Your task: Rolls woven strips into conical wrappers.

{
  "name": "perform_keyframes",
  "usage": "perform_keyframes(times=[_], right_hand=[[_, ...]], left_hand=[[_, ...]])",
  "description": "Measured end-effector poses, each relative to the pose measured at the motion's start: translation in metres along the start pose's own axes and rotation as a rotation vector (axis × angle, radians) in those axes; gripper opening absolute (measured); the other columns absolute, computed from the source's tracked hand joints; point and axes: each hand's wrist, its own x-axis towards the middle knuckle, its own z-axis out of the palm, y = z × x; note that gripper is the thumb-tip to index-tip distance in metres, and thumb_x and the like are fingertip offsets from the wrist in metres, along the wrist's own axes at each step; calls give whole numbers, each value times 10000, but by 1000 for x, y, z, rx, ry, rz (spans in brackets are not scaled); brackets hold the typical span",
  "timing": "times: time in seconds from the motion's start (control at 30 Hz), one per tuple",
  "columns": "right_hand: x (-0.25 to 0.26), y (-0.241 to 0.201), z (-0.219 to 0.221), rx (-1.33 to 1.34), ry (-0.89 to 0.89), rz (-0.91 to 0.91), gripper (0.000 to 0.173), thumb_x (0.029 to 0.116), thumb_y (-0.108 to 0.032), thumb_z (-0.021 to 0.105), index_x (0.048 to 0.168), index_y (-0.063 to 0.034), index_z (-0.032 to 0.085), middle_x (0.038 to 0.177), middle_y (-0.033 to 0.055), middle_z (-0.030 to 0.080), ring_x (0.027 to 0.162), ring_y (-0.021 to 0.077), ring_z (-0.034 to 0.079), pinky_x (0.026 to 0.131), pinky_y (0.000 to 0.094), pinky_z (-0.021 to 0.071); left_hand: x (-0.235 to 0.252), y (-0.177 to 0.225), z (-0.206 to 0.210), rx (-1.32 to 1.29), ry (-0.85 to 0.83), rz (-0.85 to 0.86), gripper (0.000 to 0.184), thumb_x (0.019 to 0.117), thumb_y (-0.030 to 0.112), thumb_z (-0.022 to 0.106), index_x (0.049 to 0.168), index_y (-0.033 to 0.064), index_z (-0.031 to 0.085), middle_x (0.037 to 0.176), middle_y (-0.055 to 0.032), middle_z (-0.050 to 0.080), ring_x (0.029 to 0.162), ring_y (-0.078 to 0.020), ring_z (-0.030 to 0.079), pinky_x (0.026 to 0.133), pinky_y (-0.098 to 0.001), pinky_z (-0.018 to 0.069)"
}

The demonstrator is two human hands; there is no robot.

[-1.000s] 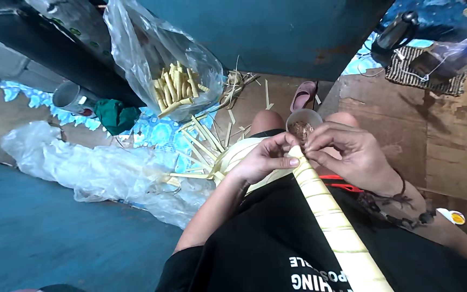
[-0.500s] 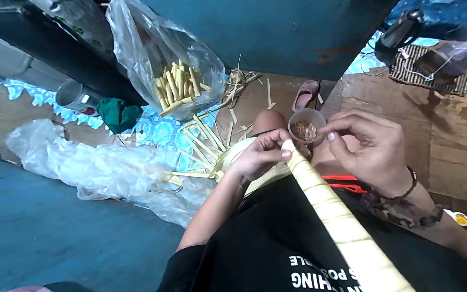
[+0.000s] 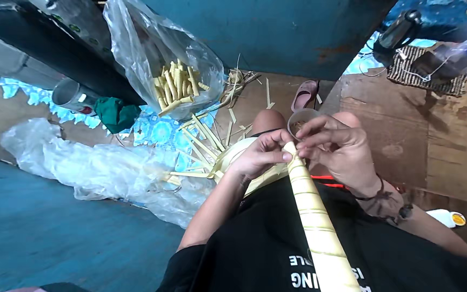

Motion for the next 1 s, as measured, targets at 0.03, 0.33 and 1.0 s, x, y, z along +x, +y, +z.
perform_keyframes(times=[0.03,0.33,1.0], right_hand=[[0,3,0,-48,12,-2,100,836,-74,827,923,-68,779,1043,-2,703,934,63,675,793,194,598],[-7,8,7,-140,37,-55,81,905,-43,690,975,-60,652,1042,-10,642,947,36,642,801,189,586],[-15,26,-33,-298,-154,133,253,913,-177,755,1130,-46,746,1164,32,697,994,83,690,862,256,614]], left_hand=[[-1,0,0,12,0,1,126,890,186,775,985,208,695,927,52,720,829,-8,672,728,-188,551],[-4,3,5,81,-49,-2,153,976,166,673,1089,235,597,1005,69,690,922,-24,656,820,-218,543],[-6,2,-1,271,160,-38,134,950,94,644,1064,165,640,1047,25,679,932,-68,656,806,-260,567]])
